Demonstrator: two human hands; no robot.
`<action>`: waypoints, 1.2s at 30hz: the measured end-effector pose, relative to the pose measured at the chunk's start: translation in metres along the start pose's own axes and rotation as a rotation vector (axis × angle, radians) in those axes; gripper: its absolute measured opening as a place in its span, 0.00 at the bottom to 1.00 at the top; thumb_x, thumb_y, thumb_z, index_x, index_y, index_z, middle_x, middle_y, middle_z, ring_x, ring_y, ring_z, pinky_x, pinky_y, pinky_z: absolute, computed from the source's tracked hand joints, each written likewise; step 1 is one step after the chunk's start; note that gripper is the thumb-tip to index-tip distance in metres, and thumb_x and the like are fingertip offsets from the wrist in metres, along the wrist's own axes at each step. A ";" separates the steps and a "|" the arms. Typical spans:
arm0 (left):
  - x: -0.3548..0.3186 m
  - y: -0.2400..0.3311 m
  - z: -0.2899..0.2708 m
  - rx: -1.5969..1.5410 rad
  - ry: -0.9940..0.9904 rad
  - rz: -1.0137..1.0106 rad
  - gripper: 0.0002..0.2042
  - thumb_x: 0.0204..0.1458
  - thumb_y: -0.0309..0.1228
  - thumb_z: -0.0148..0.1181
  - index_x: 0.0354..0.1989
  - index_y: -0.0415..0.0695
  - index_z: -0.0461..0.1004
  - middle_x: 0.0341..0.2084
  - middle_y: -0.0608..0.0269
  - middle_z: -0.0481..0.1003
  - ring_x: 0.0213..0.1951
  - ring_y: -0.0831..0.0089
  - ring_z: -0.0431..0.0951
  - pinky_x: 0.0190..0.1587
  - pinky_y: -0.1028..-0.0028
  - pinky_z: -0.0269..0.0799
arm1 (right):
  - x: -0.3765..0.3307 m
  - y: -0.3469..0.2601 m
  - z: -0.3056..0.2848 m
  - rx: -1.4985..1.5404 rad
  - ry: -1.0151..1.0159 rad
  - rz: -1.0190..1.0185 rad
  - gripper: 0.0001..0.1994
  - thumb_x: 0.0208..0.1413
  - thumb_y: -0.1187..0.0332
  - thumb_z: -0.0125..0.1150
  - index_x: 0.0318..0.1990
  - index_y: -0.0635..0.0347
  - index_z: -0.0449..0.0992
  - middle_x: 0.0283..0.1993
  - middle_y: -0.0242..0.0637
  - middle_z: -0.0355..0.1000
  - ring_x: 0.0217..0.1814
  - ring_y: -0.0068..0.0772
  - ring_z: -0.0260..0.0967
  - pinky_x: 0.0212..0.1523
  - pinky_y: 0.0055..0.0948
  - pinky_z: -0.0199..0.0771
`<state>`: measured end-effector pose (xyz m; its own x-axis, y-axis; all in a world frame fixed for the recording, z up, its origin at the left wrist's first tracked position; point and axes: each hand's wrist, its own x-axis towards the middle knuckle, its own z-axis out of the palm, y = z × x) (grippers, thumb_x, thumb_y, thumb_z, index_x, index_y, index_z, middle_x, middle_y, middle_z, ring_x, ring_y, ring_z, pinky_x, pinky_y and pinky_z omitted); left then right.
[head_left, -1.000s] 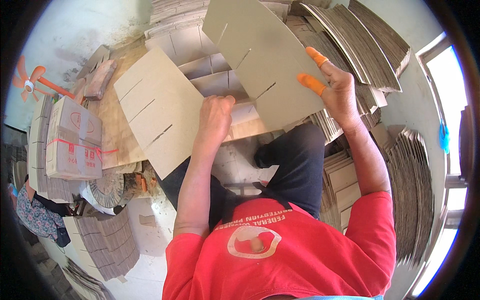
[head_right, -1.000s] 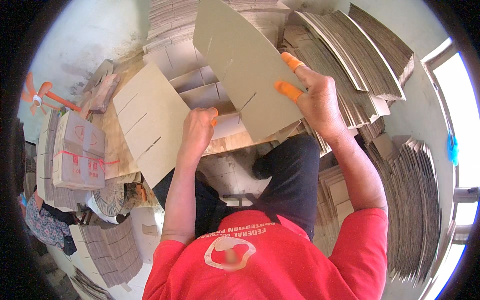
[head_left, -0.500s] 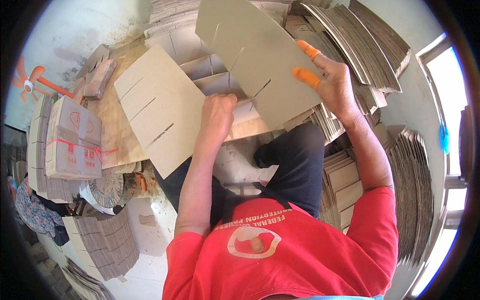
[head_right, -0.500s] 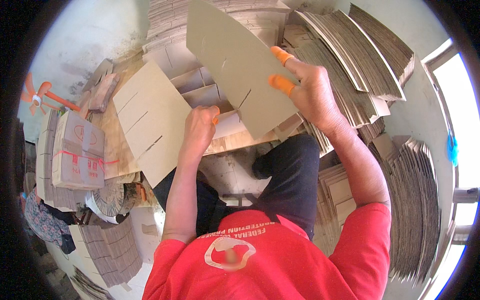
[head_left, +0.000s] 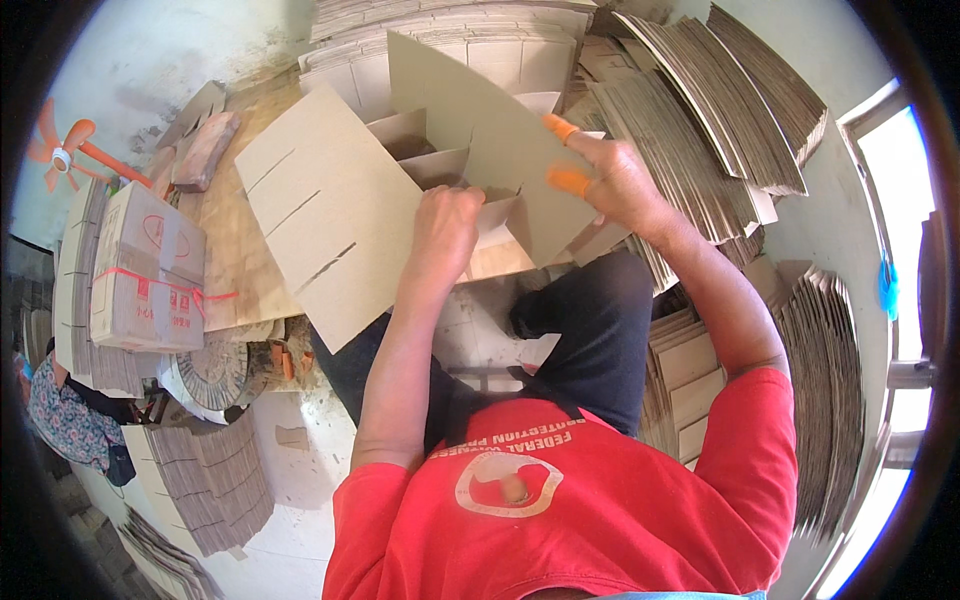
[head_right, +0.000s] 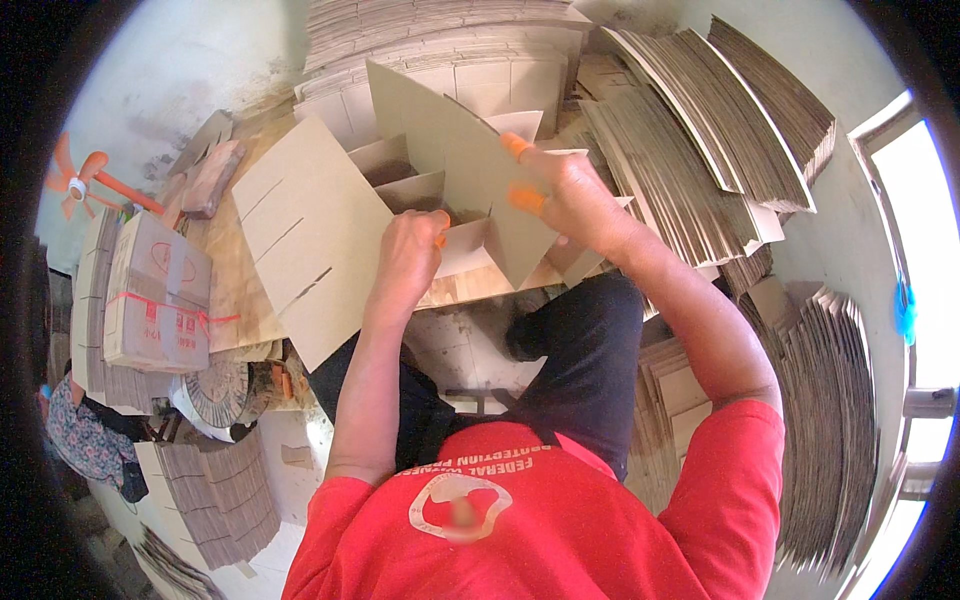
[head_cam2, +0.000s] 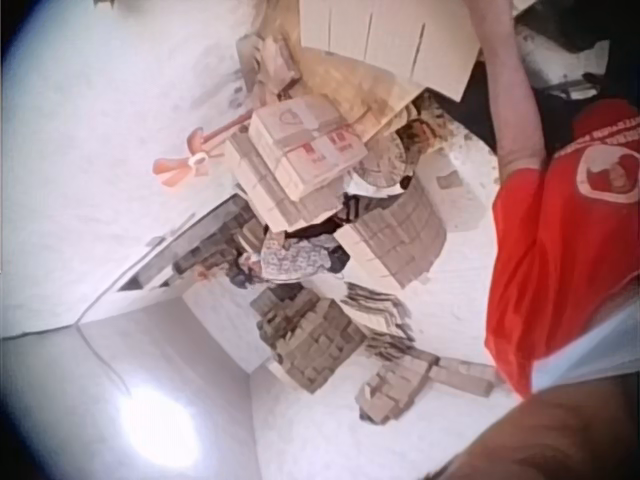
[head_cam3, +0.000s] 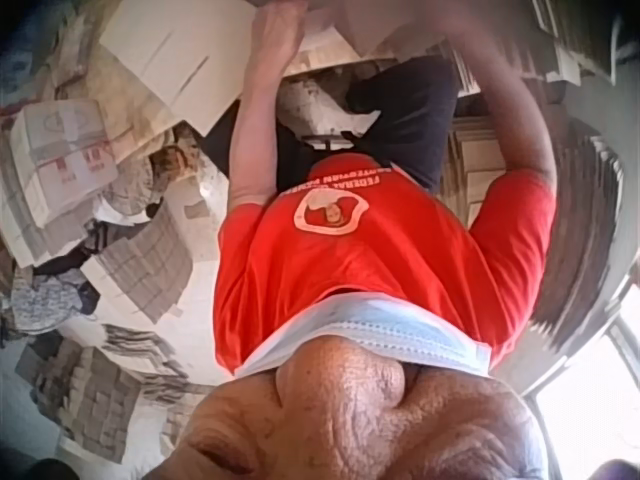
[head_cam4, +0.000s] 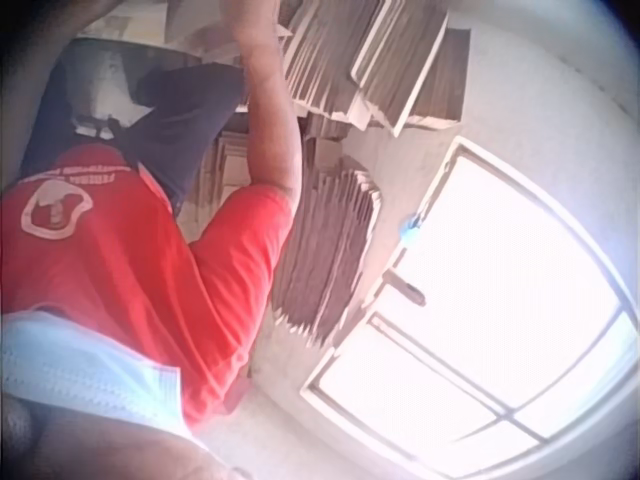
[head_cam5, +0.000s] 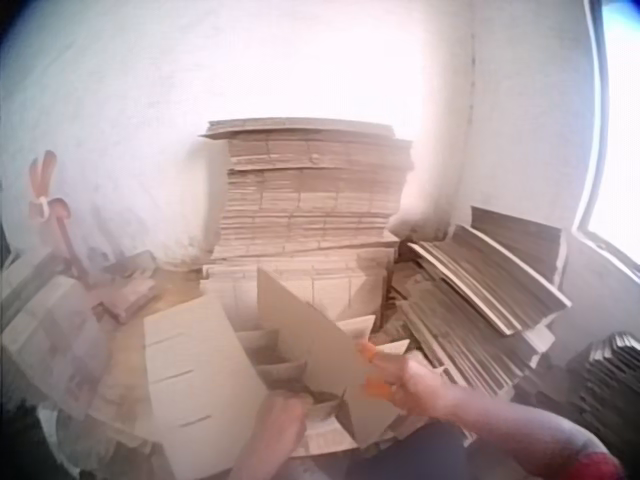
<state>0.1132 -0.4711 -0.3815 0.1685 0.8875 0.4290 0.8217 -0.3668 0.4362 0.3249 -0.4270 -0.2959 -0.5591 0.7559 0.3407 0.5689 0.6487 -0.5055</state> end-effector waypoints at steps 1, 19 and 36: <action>0.000 -0.001 0.000 0.000 0.000 -0.006 0.04 0.36 0.13 0.53 0.21 0.35 0.70 0.20 0.45 0.73 0.29 0.49 0.74 0.33 0.57 0.70 | 0.001 -0.016 -0.001 0.126 -0.135 0.204 0.29 0.49 0.76 0.61 0.61 0.63 0.61 0.31 0.46 0.75 0.23 0.34 0.74 0.25 0.27 0.74; 0.000 -0.001 -0.020 0.079 -0.124 0.064 0.03 0.40 0.16 0.55 0.22 0.37 0.71 0.20 0.45 0.72 0.29 0.48 0.74 0.33 0.56 0.68 | -0.037 -0.009 0.045 -0.020 -0.086 0.123 0.36 0.47 0.81 0.51 0.66 0.70 0.45 0.23 0.54 0.70 0.25 0.53 0.72 0.27 0.42 0.71; 0.113 -0.150 -0.020 0.292 -0.087 0.158 0.10 0.40 0.18 0.60 0.34 0.39 0.73 0.29 0.43 0.74 0.35 0.48 0.76 0.38 0.59 0.73 | -0.048 -0.012 0.044 0.070 -0.075 0.180 0.38 0.52 0.79 0.54 0.69 0.60 0.42 0.23 0.57 0.67 0.27 0.59 0.68 0.29 0.31 0.70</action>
<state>-0.0015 -0.3210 -0.3826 0.3421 0.8511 0.3983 0.9007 -0.4178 0.1191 0.3179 -0.4752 -0.3411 -0.4972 0.8484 0.1815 0.6216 0.4943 -0.6076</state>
